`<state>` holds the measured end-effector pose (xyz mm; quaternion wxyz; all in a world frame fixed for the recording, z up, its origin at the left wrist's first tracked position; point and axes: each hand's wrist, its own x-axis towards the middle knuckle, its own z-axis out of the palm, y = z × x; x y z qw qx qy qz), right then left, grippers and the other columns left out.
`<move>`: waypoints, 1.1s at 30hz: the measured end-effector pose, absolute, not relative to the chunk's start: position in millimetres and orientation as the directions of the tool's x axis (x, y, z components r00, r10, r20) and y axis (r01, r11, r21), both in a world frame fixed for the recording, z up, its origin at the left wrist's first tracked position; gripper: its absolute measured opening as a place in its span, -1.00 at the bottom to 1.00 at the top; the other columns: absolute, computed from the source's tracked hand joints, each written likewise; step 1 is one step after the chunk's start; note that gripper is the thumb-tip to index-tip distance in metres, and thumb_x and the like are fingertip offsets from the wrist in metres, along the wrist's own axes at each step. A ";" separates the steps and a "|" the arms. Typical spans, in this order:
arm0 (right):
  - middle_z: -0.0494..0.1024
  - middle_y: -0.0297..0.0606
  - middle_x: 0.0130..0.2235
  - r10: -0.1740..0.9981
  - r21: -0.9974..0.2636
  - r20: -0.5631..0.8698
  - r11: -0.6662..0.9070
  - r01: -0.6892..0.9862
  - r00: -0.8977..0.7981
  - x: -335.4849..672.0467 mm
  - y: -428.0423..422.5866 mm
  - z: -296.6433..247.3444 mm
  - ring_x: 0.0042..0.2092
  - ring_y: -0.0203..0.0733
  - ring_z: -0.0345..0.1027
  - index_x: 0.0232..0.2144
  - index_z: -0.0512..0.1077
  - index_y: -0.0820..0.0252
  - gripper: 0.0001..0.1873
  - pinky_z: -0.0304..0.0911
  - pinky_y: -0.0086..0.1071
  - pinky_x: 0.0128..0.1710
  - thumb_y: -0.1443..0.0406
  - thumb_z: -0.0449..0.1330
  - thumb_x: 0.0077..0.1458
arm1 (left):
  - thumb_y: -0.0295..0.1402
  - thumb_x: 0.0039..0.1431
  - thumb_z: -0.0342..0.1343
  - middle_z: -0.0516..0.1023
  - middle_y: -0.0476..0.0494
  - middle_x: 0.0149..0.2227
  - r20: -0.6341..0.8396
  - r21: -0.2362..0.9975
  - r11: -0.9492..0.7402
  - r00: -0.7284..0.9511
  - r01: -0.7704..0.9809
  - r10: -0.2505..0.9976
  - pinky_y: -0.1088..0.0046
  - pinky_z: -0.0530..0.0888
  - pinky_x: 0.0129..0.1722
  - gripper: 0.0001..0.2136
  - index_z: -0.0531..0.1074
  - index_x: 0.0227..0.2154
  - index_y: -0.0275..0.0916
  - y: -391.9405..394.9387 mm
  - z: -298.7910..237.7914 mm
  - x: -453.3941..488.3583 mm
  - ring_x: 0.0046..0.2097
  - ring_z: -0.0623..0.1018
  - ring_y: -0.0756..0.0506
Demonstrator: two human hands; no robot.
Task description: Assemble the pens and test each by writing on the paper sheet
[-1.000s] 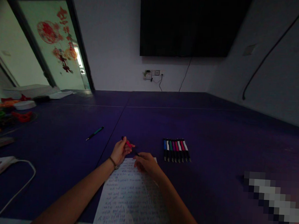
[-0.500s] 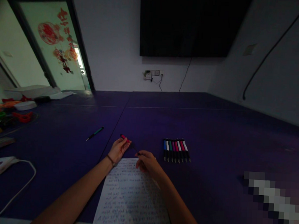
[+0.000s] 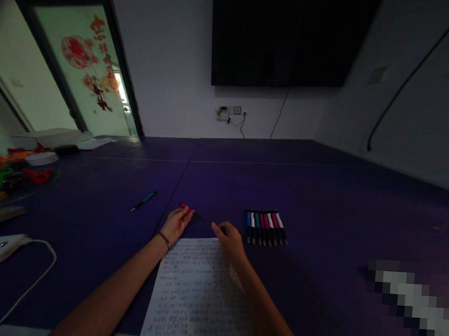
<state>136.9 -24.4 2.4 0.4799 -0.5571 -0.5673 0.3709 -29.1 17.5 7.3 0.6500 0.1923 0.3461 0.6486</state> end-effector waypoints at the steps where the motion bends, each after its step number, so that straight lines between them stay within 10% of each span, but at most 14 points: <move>1: 0.33 -0.36 -0.65 0.980 -0.942 0.181 0.149 0.300 0.081 138.0 -21.6 -1.0 -0.54 -0.30 0.19 -0.65 0.33 0.19 -0.74 0.06 -0.46 -0.57 0.11 0.14 -0.23 | -0.58 -0.10 0.13 0.42 -0.05 -0.58 -0.197 0.706 0.098 -0.062 -0.701 0.978 0.67 0.47 -0.47 -0.86 0.30 -0.66 -0.36 16.4 6.7 -28.0 -0.50 0.48 0.07; 21: 0.48 -0.26 -0.51 0.958 -0.928 0.256 0.205 0.312 0.130 144.9 -15.9 -8.8 -0.41 -0.20 0.31 -0.58 0.43 0.19 -0.83 0.16 -0.39 -0.39 0.21 0.14 -0.21 | -0.56 -0.09 0.12 0.42 -0.04 -0.60 -0.179 0.740 0.093 -0.063 -0.666 0.982 0.62 0.47 -0.42 -0.85 0.27 -0.65 -0.34 15.9 0.5 -25.3 -0.48 0.49 0.05; 33: 0.50 -0.25 -0.49 0.959 -0.708 0.195 -0.007 0.706 0.205 144.0 -24.1 11.3 -0.42 -0.22 0.36 -0.50 0.46 0.19 -0.82 0.12 -0.48 -0.49 0.26 0.08 -0.14 | -0.54 0.01 0.04 0.43 -0.04 -0.62 -0.167 0.863 0.063 -0.165 -0.502 0.972 0.49 0.50 -0.36 -0.87 0.19 -0.55 -0.31 31.3 1.5 -16.1 -0.51 0.50 0.03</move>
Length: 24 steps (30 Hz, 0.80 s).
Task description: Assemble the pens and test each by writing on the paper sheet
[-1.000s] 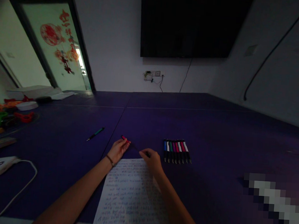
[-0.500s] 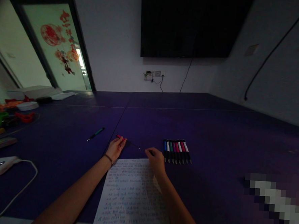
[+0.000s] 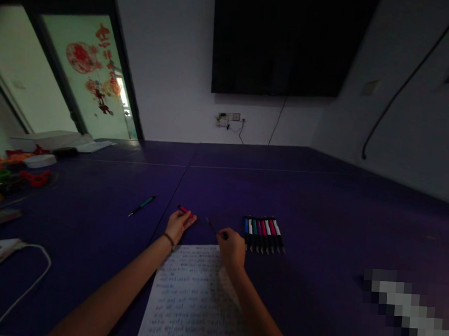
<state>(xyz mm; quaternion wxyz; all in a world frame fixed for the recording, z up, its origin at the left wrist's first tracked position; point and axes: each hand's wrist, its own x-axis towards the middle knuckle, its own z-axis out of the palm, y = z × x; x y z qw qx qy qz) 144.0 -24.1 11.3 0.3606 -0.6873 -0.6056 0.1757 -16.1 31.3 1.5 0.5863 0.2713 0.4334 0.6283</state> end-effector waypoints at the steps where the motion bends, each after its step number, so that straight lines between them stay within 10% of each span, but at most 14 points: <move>1: 0.51 -0.24 -0.47 0.955 -0.678 0.174 -0.061 0.733 0.240 143.4 -20.9 14.3 -0.40 -0.20 0.37 -0.49 0.46 0.17 -0.82 0.12 -0.48 -0.49 0.27 0.07 -0.13 | -0.53 0.02 0.04 0.42 -0.03 -0.63 -0.174 0.883 0.078 -0.169 -0.463 0.970 0.49 0.50 -0.38 -0.87 0.19 -0.55 -0.31 34.5 1.6 -16.1 -0.53 0.50 0.03; 9: 0.50 -0.20 -0.41 0.940 -0.537 0.032 -0.269 0.799 0.339 119.8 2.4 20.7 -0.35 -0.14 0.38 -0.40 0.43 0.10 -0.79 0.11 -0.44 -0.48 0.29 0.01 -0.08 | -0.52 -0.06 0.11 0.43 -0.07 -0.64 -0.192 0.935 0.159 -0.075 -0.318 0.979 0.54 0.47 -0.55 -0.86 0.22 -0.52 -0.35 41.4 -3.8 -1.7 -0.60 0.48 0.02; 24: 0.51 -0.24 -0.40 0.970 -0.465 0.068 -0.176 0.868 0.233 113.5 -3.0 16.2 -0.32 -0.20 0.37 -0.35 0.43 0.05 -0.76 0.08 -0.47 -0.45 0.16 0.01 -0.01 | -0.55 -0.06 0.10 0.38 0.03 -0.67 -0.163 0.973 0.157 -0.024 -0.168 0.986 0.62 0.43 -0.60 -0.87 0.23 -0.57 -0.34 44.3 -4.7 -0.6 -0.64 0.44 0.08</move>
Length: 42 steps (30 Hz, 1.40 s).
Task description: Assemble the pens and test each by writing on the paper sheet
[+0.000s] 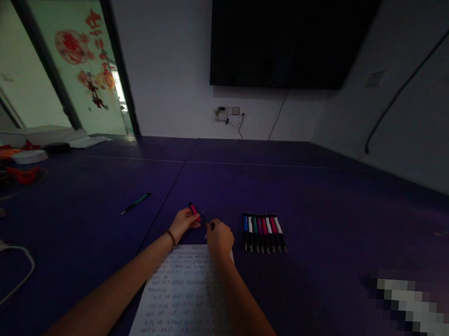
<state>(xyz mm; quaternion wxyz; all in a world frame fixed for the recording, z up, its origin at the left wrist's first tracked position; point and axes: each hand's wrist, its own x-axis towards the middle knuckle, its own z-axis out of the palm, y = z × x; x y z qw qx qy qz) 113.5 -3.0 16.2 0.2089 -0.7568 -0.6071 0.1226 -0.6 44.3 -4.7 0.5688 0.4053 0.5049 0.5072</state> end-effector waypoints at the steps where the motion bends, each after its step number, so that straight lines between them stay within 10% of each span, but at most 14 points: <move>1: 0.51 -0.24 -0.39 0.968 -0.465 0.073 -0.181 0.867 0.241 113.2 -3.1 16.2 -0.33 -0.20 0.37 -0.35 0.43 0.05 -0.74 0.08 -0.47 -0.46 0.15 -0.01 0.01 | -0.55 -0.06 0.09 0.37 0.04 -0.67 -0.157 0.975 0.151 -0.024 -0.164 0.987 0.63 0.42 -0.61 -0.88 0.23 -0.57 -0.34 43.7 -4.6 -0.4 -0.65 0.43 0.09; 42: 0.52 -0.29 -0.47 0.995 -0.540 -0.016 0.072 0.838 -0.096 136.9 3.7 22.9 -0.37 -0.27 0.37 -0.53 0.49 0.15 -0.84 0.13 -0.54 -0.44 0.38 0.11 -0.22 | -0.44 -0.03 0.02 0.48 -0.03 -0.54 0.059 0.989 -0.073 0.108 0.131 0.992 0.69 0.20 -0.76 -0.93 0.22 -0.52 -0.29 40.5 -11.8 0.4 -0.75 0.27 0.16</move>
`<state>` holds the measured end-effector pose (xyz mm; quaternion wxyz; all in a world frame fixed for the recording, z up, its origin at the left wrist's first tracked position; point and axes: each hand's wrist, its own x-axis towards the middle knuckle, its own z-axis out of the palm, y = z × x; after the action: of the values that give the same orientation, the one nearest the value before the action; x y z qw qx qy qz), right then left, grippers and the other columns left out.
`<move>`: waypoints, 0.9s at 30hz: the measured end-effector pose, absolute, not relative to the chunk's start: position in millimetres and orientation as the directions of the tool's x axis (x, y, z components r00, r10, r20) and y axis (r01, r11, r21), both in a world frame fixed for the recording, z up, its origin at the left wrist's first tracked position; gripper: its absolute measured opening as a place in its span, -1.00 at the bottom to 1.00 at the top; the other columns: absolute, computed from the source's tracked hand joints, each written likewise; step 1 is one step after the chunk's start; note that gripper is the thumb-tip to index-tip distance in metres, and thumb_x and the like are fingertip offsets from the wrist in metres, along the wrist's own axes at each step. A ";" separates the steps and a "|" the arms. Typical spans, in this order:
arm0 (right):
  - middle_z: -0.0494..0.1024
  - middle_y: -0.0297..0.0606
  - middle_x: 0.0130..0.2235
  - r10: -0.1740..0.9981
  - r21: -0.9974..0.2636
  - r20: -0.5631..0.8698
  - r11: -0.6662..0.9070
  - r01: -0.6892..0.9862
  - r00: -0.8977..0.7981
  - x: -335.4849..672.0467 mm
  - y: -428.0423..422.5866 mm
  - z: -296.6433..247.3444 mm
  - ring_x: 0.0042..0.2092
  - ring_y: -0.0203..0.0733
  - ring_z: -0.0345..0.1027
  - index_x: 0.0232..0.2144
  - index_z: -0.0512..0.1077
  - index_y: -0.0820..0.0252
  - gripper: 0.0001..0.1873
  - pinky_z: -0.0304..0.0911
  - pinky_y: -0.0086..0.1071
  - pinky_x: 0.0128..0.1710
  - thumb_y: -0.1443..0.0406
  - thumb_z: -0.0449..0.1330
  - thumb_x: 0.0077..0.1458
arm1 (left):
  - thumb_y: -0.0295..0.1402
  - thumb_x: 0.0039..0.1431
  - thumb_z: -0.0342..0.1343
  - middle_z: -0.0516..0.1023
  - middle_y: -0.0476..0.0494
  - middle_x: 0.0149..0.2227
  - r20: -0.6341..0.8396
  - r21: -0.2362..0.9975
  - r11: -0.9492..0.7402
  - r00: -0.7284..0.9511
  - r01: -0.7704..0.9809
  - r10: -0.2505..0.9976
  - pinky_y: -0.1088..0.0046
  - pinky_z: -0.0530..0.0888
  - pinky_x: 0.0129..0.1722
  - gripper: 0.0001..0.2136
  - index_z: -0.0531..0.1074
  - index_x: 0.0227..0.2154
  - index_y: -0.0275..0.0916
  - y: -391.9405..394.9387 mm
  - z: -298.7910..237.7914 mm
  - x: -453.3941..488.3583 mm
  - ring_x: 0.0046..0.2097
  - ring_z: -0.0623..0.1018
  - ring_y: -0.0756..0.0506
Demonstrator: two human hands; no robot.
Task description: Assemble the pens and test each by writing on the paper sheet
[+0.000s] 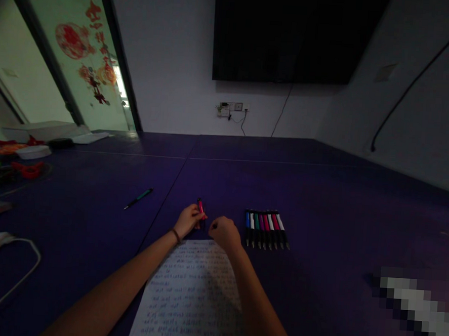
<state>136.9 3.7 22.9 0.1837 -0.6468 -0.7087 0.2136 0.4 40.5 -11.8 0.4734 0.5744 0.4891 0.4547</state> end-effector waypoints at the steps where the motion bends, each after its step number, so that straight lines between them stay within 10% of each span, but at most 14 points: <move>1: 0.52 -0.28 -0.46 0.998 -0.549 0.012 0.056 0.834 -0.060 137.7 4.2 23.6 -0.36 -0.27 0.37 -0.51 0.49 0.15 -0.83 0.13 -0.54 -0.43 0.37 0.10 -0.20 | -0.43 -0.04 0.04 0.48 -0.03 -0.53 0.058 0.988 -0.073 0.116 0.136 0.992 0.69 0.18 -0.78 -0.92 0.24 -0.52 -0.30 38.9 -10.1 0.9 -0.75 0.26 0.16; 20: 0.52 -0.21 -0.38 0.977 -0.527 0.085 -0.122 0.841 0.195 132.5 6.3 12.0 -0.31 -0.21 0.38 -0.36 0.47 0.09 -0.76 0.13 -0.49 -0.44 0.23 0.02 -0.02 | -0.43 -0.10 0.08 0.49 -0.16 -0.53 0.200 0.713 -0.243 0.142 0.658 0.969 0.52 0.29 -0.42 -0.92 0.47 -0.55 -0.29 15.0 1.3 23.2 -0.46 0.44 -0.04; 27: 0.52 -0.23 -0.37 0.977 -0.475 0.094 -0.127 0.871 0.194 128.0 4.8 13.0 -0.31 -0.19 0.38 -0.32 0.45 0.05 -0.73 0.13 -0.47 -0.44 0.18 -0.01 0.00 | -0.47 -0.18 0.16 0.47 -0.14 -0.56 0.246 0.688 -0.115 -0.081 0.717 0.966 0.48 0.34 -0.38 -0.95 0.41 -0.64 -0.25 34.0 19.9 -12.1 -0.42 0.47 -0.07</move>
<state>128.0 4.8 13.0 0.2189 -0.7410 -0.6232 0.1209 -12.1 34.0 19.9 0.1738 0.6551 0.6422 0.3581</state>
